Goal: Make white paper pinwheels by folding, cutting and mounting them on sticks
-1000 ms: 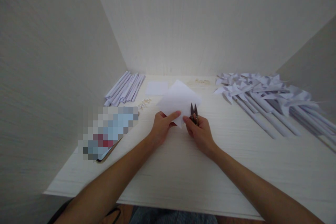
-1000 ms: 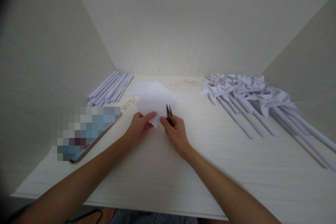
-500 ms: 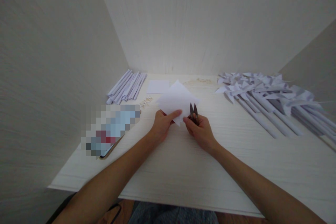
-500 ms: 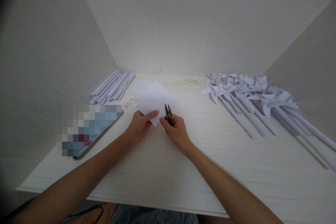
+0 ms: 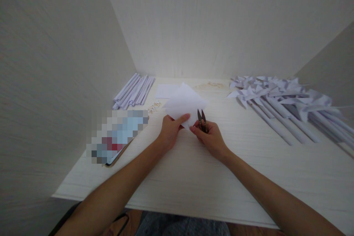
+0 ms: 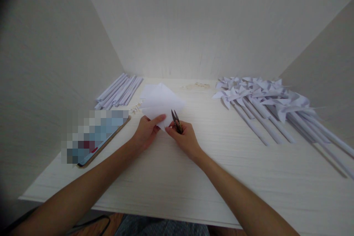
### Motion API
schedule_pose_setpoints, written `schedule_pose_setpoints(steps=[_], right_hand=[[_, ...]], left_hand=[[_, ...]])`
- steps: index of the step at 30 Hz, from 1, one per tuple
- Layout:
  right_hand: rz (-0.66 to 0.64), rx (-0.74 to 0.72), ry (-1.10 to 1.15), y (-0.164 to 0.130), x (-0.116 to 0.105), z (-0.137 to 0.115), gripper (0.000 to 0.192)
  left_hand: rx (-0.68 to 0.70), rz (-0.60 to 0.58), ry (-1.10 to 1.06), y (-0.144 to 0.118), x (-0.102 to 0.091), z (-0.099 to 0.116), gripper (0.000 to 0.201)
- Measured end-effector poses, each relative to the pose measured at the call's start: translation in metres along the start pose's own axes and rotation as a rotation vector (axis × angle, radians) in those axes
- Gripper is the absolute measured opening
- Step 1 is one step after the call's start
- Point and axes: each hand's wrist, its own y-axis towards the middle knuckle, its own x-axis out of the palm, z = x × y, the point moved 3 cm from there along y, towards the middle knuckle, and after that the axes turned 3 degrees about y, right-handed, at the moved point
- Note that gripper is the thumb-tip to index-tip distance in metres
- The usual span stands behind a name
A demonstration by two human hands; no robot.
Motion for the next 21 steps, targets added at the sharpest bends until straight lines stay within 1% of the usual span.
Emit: schedule_pose_setpoints(steps=[6, 16, 21], right_hand=[[-0.006, -0.017, -0.019, 0.0003, -0.0002, 0.0004, 0.020], [0.021, -0.008, -0.021, 0.0017, -0.0006, 0.0030, 0.022], [0.017, -0.007, -0.051, 0.0017, -0.0002, 0.0004, 0.021]], left_hand=[[0.007, 0.028, -0.011, 0.0011, -0.0012, -0.0008, 0.026], [0.059, 0.085, -0.028, -0.0005, -0.0013, -0.0001, 0.027], [0.075, 0.123, -0.044, -0.0002, -0.0015, -0.0014, 0.027]])
